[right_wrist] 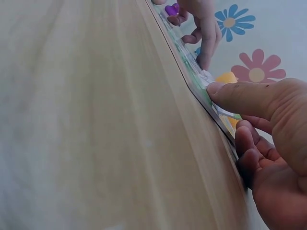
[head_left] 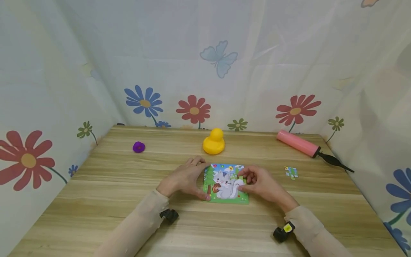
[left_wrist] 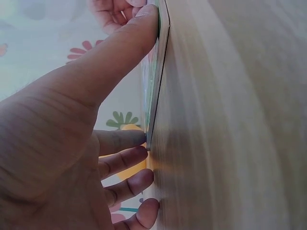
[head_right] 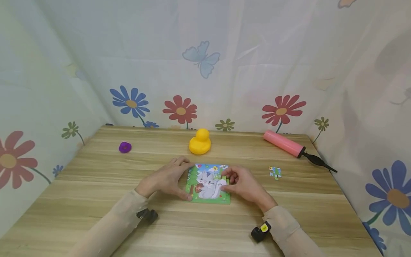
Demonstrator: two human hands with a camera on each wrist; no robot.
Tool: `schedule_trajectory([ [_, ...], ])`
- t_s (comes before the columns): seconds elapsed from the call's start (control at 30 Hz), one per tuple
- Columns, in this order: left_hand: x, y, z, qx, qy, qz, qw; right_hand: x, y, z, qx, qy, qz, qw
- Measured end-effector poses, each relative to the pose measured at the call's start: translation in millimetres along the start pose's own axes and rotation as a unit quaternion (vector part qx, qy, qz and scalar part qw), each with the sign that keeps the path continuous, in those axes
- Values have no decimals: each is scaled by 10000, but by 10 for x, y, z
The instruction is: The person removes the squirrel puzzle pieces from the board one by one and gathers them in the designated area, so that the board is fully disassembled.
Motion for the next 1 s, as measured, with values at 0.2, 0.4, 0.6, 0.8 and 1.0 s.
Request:
schedule_trajectory([
  [0.2, -12, 15, 8, 15, 29, -29, 10000, 8, -21, 30, 81, 28, 26, 10000],
  [0.4, -11, 7, 1, -18, -21, 41, 10000, -8, -24, 11, 70, -100, 40, 9999],
  [0.6, 3, 9, 2, -42, -17, 54, 10000, -15, -21, -8, 112, -148, 33, 9998],
  [0.8, 11, 12, 3, 36, 3, 50, 10000, 4, -31, -3, 193, -132, 39, 9997],
  [1.0, 6, 6, 5, 64, -14, 44, 10000, -8, -27, -5, 192, -132, 113, 9997],
])
Point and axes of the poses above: each hand's wrist, its own x-axis away from the middle knuckle, its own z-axis out of the back of the hand, y = z × x, the point moved 10 cm from there along -x, towards the middle knuckle, and after that the axes turned 7 degrees about y, right-handed, at the moved point
